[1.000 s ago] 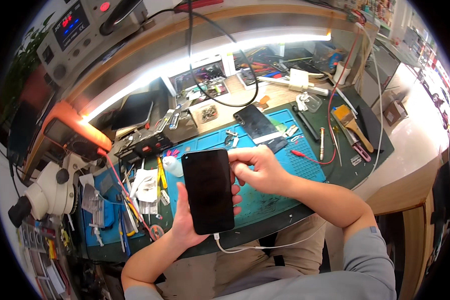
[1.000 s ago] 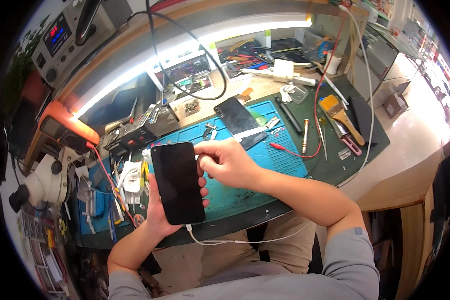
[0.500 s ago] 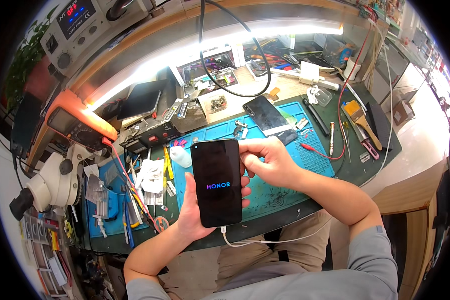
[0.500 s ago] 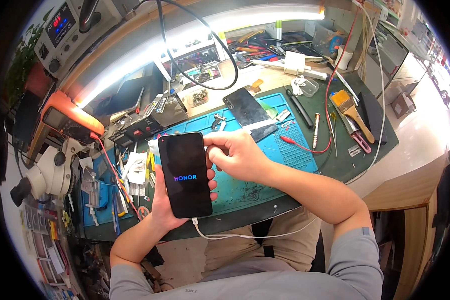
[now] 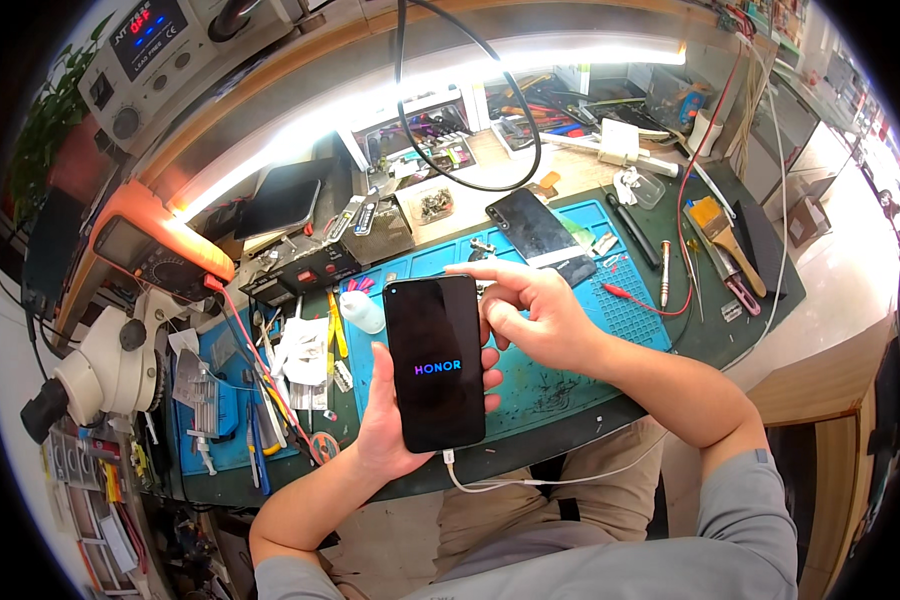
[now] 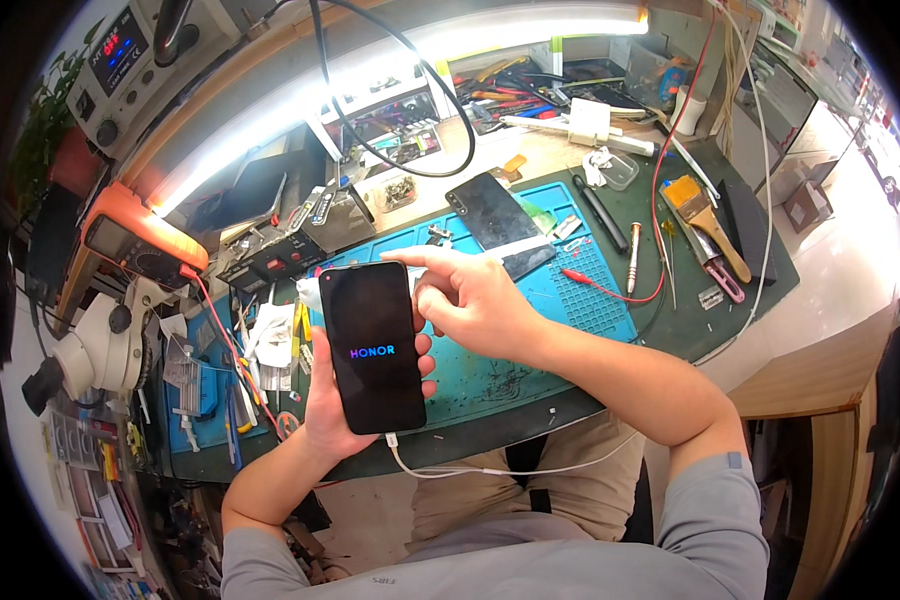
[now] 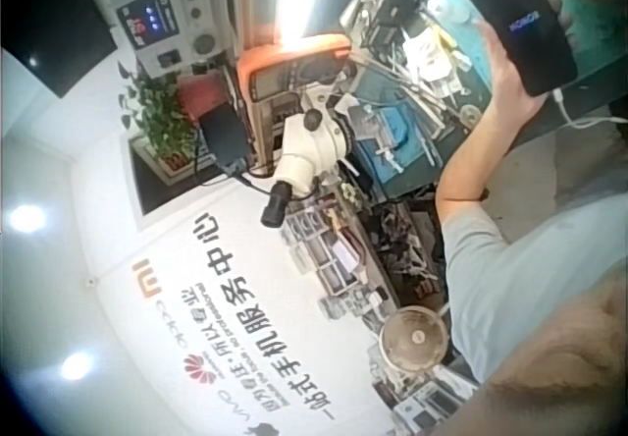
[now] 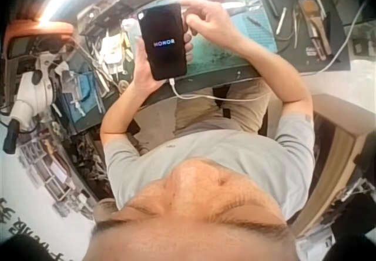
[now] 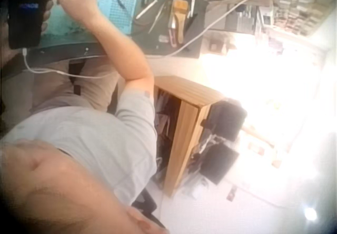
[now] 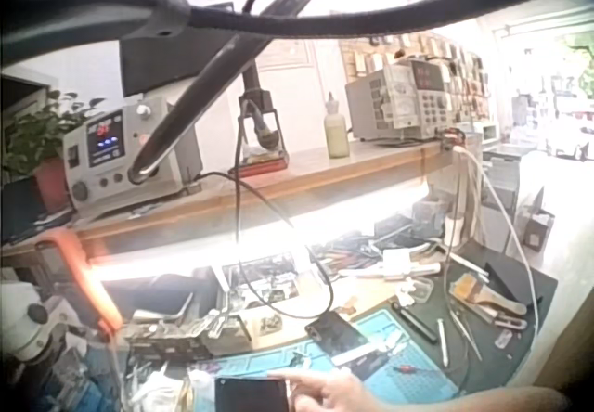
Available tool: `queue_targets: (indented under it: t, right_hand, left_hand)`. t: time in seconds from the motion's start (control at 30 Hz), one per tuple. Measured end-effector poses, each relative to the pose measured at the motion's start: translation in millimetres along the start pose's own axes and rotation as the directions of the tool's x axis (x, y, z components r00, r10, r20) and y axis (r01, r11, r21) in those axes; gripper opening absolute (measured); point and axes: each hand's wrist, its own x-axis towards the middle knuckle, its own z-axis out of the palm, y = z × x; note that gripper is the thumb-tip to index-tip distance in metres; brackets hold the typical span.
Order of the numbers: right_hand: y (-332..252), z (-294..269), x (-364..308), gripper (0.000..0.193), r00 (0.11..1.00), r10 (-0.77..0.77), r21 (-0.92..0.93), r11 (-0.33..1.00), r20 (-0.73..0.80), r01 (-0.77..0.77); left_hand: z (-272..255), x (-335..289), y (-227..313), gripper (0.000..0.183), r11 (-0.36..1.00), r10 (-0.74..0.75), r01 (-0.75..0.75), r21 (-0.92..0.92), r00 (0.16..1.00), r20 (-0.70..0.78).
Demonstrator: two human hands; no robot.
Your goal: The person is working on a smartphone at a cluttered workbench. They repeatedly open the back cover to inspect the internal components and then close it to check the screen, which displays the HarmonyOS and HONOR logos. The person uses a small tool to pry the device open and handles the phone with both hands throughout the process.
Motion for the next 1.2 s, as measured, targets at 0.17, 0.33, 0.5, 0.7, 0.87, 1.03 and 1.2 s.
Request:
queue_targets:
  t: [0.17,0.33,0.5,0.7,0.87,1.03,1.2]
  right_hand:
    - [-0.1,-1.1,0.6,0.048,1.0,0.01,-0.014,1.0,0.019,-0.009]
    - [2.1,2.1,1.0,0.044,1.0,-0.005,0.008,1.0,-0.017,0.005]
    - [-0.3,1.5,0.7,0.043,1.0,0.003,0.013,1.0,-0.013,-0.003]
    - [2.1,1.6,1.0,0.042,1.0,-0.015,0.0,1.0,-0.026,0.015]
    - [5.2,1.3,2.5,0.042,1.0,-0.006,-0.021,1.0,-0.026,0.005]
    - [1.1,2.2,2.4,0.042,1.0,0.003,0.008,1.0,-0.023,-0.002]
    - [0.5,2.0,2.2,0.042,1.0,0.006,0.003,1.0,-0.021,-0.006]
  left_hand:
    - [2.6,-0.3,0.1,0.097,1.0,0.003,-0.003,0.004,1.0,0.0]
    - [2.3,-0.9,-0.2,0.096,1.0,0.001,-0.001,-0.009,1.0,-0.005]
    - [2.5,0.0,-0.1,0.096,1.0,-0.003,0.003,-0.014,1.0,-0.002]
    - [4.0,0.7,0.0,0.097,1.0,-0.007,0.007,-0.004,1.0,-0.015]
    - [4.6,0.6,0.6,0.096,1.0,-0.009,0.009,-0.004,1.0,-0.028]
    - [4.4,0.3,0.8,0.096,1.0,-0.011,0.01,-0.027,1.0,-0.026]
    - [3.7,0.1,0.2,0.096,1.0,-0.014,0.013,-0.026,0.999,-0.037]
